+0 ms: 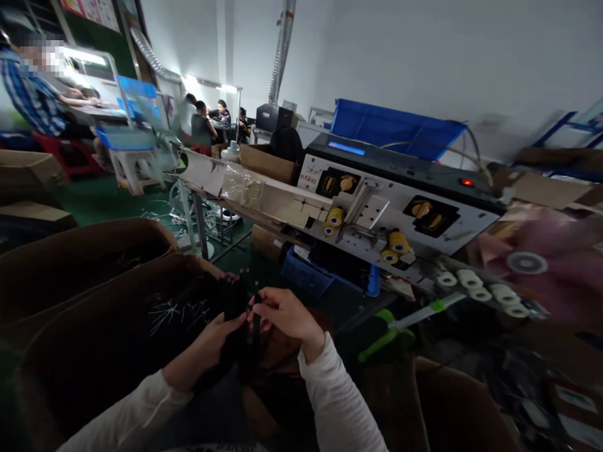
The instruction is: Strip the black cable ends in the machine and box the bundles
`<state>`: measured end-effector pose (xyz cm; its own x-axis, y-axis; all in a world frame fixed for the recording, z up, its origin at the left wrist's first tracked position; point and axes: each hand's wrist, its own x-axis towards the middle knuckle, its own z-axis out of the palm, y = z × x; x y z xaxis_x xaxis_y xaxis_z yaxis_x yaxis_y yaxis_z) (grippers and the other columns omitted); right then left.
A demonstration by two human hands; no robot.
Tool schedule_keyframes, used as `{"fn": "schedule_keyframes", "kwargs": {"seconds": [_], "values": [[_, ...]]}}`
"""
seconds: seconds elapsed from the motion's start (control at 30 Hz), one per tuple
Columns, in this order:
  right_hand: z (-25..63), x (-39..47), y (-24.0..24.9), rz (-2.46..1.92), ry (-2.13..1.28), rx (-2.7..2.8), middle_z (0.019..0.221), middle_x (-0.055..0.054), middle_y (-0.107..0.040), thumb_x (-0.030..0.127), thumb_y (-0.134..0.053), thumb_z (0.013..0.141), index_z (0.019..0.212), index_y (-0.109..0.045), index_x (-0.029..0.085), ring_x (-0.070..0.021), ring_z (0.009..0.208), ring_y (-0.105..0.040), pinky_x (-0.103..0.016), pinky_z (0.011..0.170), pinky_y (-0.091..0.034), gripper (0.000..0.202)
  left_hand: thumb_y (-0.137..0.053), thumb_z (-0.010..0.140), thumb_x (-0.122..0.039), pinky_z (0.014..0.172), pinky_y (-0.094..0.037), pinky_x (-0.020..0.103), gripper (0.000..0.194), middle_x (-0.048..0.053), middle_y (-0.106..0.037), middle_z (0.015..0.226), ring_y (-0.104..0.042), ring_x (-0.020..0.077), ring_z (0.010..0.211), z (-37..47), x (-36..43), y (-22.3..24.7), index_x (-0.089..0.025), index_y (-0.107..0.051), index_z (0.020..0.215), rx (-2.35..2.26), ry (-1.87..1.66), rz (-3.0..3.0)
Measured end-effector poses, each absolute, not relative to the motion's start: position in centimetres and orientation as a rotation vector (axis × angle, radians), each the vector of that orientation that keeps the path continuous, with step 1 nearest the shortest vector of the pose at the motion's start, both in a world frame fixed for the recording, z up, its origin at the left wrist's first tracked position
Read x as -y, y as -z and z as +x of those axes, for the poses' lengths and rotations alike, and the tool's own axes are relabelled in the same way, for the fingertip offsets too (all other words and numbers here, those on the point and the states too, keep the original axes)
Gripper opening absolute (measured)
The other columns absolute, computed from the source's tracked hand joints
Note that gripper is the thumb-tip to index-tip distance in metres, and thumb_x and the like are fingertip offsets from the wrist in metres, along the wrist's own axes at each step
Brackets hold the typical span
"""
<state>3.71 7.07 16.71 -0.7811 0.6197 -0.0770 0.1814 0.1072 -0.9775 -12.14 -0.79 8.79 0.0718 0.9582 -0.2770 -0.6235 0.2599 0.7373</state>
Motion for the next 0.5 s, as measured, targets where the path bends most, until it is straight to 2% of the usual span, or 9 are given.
{"fn": "schedule_keyframes", "kwargs": {"seconds": [0.17, 0.27, 0.33, 0.37, 0.43, 0.5], "values": [[3.2, -7.2, -16.4, -0.918, -1.118, 2.160, 0.075, -0.001, -0.067, 0.031, -0.051, 0.085, 0.089, -0.062, 0.020, -0.0135, 0.063, -0.061, -0.025, 0.061, -0.047, 0.016, -0.074, 0.067, -0.031, 0.066, -0.052, 0.032, 0.037, 0.009, -0.067, 0.082, -0.064, 0.0204, 0.073, -9.9, 1.1, -9.4, -0.013, -0.060, 0.098, -0.793, -1.176, 0.399], [3.4, -7.3, -15.6, -0.922, -0.745, 2.249, 0.074, 0.000, -0.065, 0.026, -0.053, 0.083, 0.081, -0.064, 0.022, -0.0153, 0.068, -0.060, -0.026, 0.064, -0.043, 0.012, -0.070, 0.070, -0.036, 0.063, -0.052, 0.034, 0.033, 0.010, -0.066, 0.079, -0.064, 0.0204, 0.069, -9.1, 1.4, -9.6, -0.012, -0.059, 0.090, -0.817, -1.105, 0.412], [3.7, -7.5, -15.3, -0.904, -0.624, 2.304, 0.076, -0.001, -0.063, 0.025, -0.056, 0.081, 0.080, -0.063, 0.023, -0.0157, 0.069, -0.058, -0.027, 0.063, -0.042, 0.008, -0.069, 0.071, -0.039, 0.059, -0.051, 0.033, 0.032, 0.008, -0.064, 0.072, -0.061, 0.0187, 0.062, -8.9, 1.3, -9.5, -0.012, -0.057, 0.083, -0.849, -1.059, 0.452], [4.1, -7.7, -15.6, -0.889, -0.593, 2.315, 0.079, -0.002, -0.063, 0.025, -0.057, 0.080, 0.084, -0.063, 0.023, -0.0160, 0.072, -0.058, -0.027, 0.064, -0.043, 0.007, -0.069, 0.071, -0.040, 0.057, -0.049, 0.032, 0.033, 0.006, -0.062, 0.068, -0.060, 0.0176, 0.060, -8.9, 1.2, -9.4, -0.012, -0.056, 0.083, -0.854, -1.050, 0.471], [5.5, -8.6, -17.3, -0.873, -0.529, 2.261, 0.091, -0.003, -0.063, 0.027, -0.058, 0.080, 0.098, -0.061, 0.024, -0.0166, 0.079, -0.059, -0.027, 0.066, -0.045, 0.018, -0.070, 0.070, -0.038, 0.058, -0.048, 0.029, 0.034, 0.002, -0.058, 0.067, -0.058, 0.0150, 0.059, -8.9, 1.0, -9.2, -0.014, -0.056, 0.090, -0.838, -1.051, 0.495], [7.8, -10.3, -20.8, -0.892, -0.366, 2.096, 0.108, -0.006, -0.061, 0.026, -0.053, 0.083, 0.108, -0.056, 0.024, -0.0177, 0.092, -0.058, -0.028, 0.070, -0.046, 0.025, -0.070, 0.071, -0.035, 0.059, -0.046, 0.026, 0.035, -0.001, -0.053, 0.069, -0.056, 0.0123, 0.060, -9.1, 0.9, -9.1, -0.016, -0.055, 0.097, -0.804, -1.058, 0.512]]}}
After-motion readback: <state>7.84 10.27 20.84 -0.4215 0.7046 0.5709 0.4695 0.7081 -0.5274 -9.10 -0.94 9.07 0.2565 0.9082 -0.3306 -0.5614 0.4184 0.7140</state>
